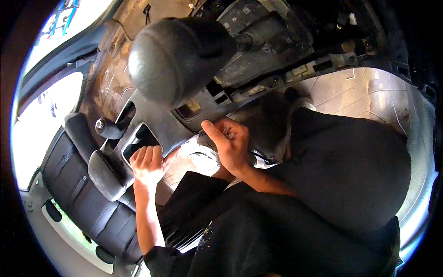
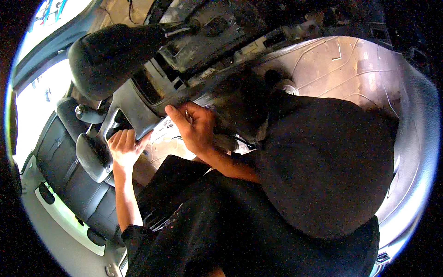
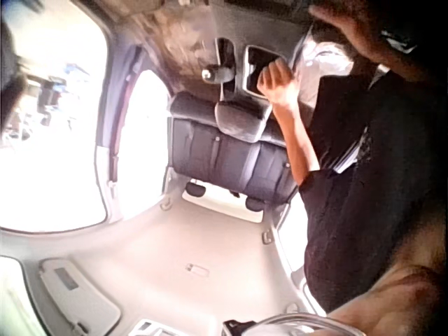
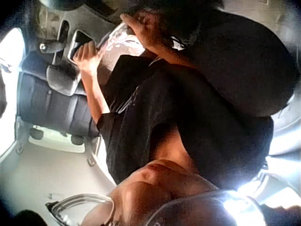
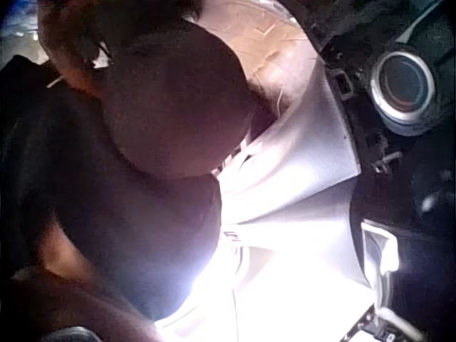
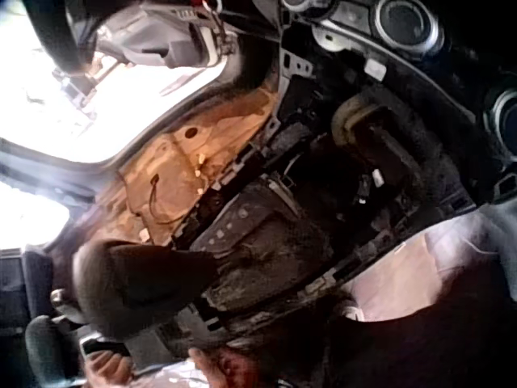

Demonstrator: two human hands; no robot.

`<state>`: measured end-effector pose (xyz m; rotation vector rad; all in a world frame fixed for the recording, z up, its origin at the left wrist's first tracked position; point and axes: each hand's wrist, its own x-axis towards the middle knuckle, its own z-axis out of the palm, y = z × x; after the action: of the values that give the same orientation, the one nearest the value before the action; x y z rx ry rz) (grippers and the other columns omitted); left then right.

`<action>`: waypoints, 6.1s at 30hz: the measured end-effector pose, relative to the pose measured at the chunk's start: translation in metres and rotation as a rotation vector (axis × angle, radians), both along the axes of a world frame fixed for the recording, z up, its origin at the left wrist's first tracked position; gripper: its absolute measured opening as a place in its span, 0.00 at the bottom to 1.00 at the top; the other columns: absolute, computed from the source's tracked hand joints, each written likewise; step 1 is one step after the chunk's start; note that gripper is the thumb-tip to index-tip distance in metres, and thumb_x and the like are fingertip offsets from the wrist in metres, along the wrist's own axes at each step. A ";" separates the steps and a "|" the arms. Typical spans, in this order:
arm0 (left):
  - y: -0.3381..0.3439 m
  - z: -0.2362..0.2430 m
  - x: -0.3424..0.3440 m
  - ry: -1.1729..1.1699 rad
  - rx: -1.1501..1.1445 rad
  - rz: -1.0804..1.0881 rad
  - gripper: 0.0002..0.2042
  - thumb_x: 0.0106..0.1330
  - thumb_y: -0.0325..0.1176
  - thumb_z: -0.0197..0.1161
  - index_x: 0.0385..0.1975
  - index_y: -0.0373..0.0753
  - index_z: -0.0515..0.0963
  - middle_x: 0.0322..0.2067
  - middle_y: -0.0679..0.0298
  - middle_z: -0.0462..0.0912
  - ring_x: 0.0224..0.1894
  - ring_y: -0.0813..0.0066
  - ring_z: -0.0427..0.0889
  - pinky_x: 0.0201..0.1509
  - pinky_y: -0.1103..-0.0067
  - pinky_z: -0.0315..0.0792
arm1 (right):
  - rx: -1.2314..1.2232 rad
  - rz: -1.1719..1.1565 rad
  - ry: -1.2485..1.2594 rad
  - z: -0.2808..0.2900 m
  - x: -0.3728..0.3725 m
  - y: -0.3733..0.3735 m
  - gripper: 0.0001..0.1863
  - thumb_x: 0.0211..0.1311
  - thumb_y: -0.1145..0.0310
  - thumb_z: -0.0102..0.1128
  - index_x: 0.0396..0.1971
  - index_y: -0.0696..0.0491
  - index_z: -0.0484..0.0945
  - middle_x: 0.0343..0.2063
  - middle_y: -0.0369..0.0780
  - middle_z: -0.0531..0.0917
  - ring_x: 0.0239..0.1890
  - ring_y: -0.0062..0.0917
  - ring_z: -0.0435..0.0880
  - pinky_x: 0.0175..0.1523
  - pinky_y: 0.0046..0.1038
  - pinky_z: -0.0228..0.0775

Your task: The person sits on the car floor and uses a pry tool to detach the center console trim and gear shift cover. They remove the trim piece and set it aside, exposing the underlying components.

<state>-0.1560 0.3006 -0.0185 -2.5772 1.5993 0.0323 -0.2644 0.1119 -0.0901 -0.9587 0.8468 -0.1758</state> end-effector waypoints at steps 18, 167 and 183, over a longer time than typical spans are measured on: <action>0.004 -0.009 0.005 -0.043 -0.083 -0.057 0.28 0.52 0.49 0.76 0.13 0.46 0.58 0.12 0.69 0.58 0.13 0.75 0.64 0.17 0.78 0.60 | -0.032 0.004 -0.043 0.000 -0.001 0.000 0.16 0.57 0.67 0.72 0.16 0.58 0.77 0.13 0.31 0.77 0.18 0.10 0.69 0.24 0.20 0.56; -0.042 -0.110 0.104 -0.044 -0.430 0.230 0.09 0.56 0.36 0.57 0.29 0.41 0.82 0.29 0.61 0.79 0.40 0.56 0.79 0.38 0.61 0.73 | -1.228 0.319 -0.491 0.109 0.264 0.049 0.24 0.70 0.53 0.51 0.26 0.61 0.77 0.24 0.57 0.80 0.32 0.55 0.80 0.37 0.49 0.66; -0.049 -0.043 0.106 0.477 -0.192 0.507 0.18 0.66 0.33 0.49 0.53 0.36 0.74 0.45 0.45 0.80 0.48 0.47 0.80 0.54 0.63 0.73 | -0.436 0.057 -0.708 0.112 0.236 -0.017 0.23 0.73 0.49 0.51 0.21 0.48 0.61 0.11 0.29 0.57 0.09 0.16 0.52 0.15 0.25 0.47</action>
<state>-0.0499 0.2516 -0.0615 -3.2385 1.0325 0.6008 -0.0280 0.0947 0.0222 -1.2140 0.1222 -0.6286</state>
